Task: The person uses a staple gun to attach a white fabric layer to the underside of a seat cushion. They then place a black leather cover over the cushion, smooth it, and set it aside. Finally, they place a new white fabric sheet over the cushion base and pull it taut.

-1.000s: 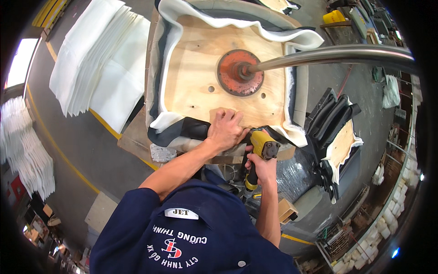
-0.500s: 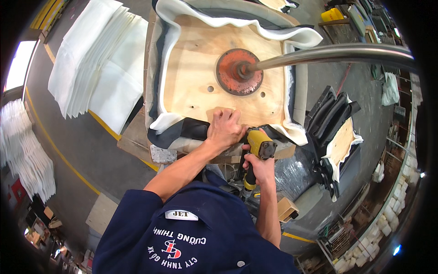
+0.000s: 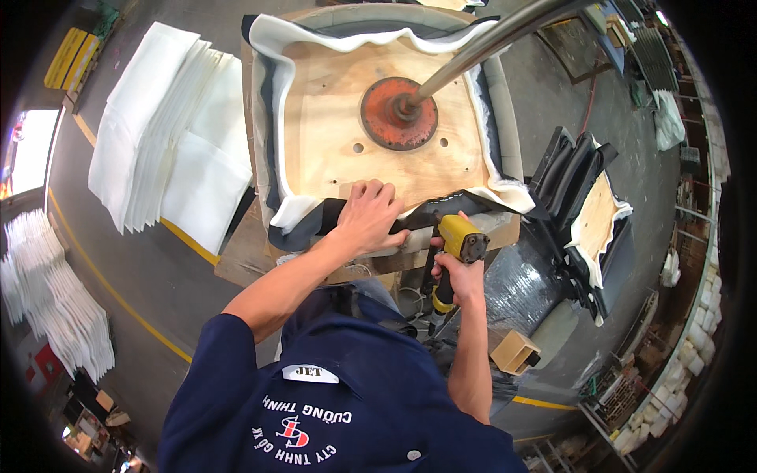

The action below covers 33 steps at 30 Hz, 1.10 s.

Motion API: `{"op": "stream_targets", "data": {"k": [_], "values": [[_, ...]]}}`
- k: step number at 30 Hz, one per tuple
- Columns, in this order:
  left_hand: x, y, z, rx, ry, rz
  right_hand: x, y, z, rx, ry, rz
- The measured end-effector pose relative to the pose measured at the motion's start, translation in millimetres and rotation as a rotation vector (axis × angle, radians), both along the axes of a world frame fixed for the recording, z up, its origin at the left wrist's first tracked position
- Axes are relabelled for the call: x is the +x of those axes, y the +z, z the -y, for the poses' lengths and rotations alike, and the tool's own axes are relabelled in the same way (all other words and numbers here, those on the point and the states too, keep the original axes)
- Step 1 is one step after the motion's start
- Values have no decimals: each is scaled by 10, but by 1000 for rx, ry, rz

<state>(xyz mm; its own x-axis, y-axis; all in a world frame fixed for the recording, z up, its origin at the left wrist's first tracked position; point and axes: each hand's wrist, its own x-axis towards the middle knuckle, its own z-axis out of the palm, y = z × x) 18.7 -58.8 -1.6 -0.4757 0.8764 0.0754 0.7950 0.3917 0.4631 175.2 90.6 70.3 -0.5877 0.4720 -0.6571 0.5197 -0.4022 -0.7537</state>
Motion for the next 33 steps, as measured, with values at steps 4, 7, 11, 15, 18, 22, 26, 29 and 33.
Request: {"op": "stream_targets", "data": {"k": [4, 7, 11, 15, 18, 22, 26, 29, 33], "values": [[72, -76, -81, 52, 58, -73, -12, 32, -52, -23, 46, 3], [61, -181, -173, 209, 96, -59, -81, 68, -8, -52, 64, -8], [129, -217, -217, 183, 208, -57, -165, 71, -34, -50, 106, 24], [121, -183, -210, 162, 242, -28, -270, 87, -22, -50, 143, 86], [126, -229, -232, 177, 248, -9, -350, 97, 6, -26, 147, 117], [114, -236, -276, 175, 269, -21, -407, 86, 13, -1, 159, 127], [142, -196, -267, 199, 354, -27, -396, 94, 11, -21, 136, 88], [155, -217, -280, 185, 350, -72, -388, 122, 65, -26, 138, 67], [149, -198, -252, 133, 338, -56, -381, 97, 80, -63, 129, 68]]}}
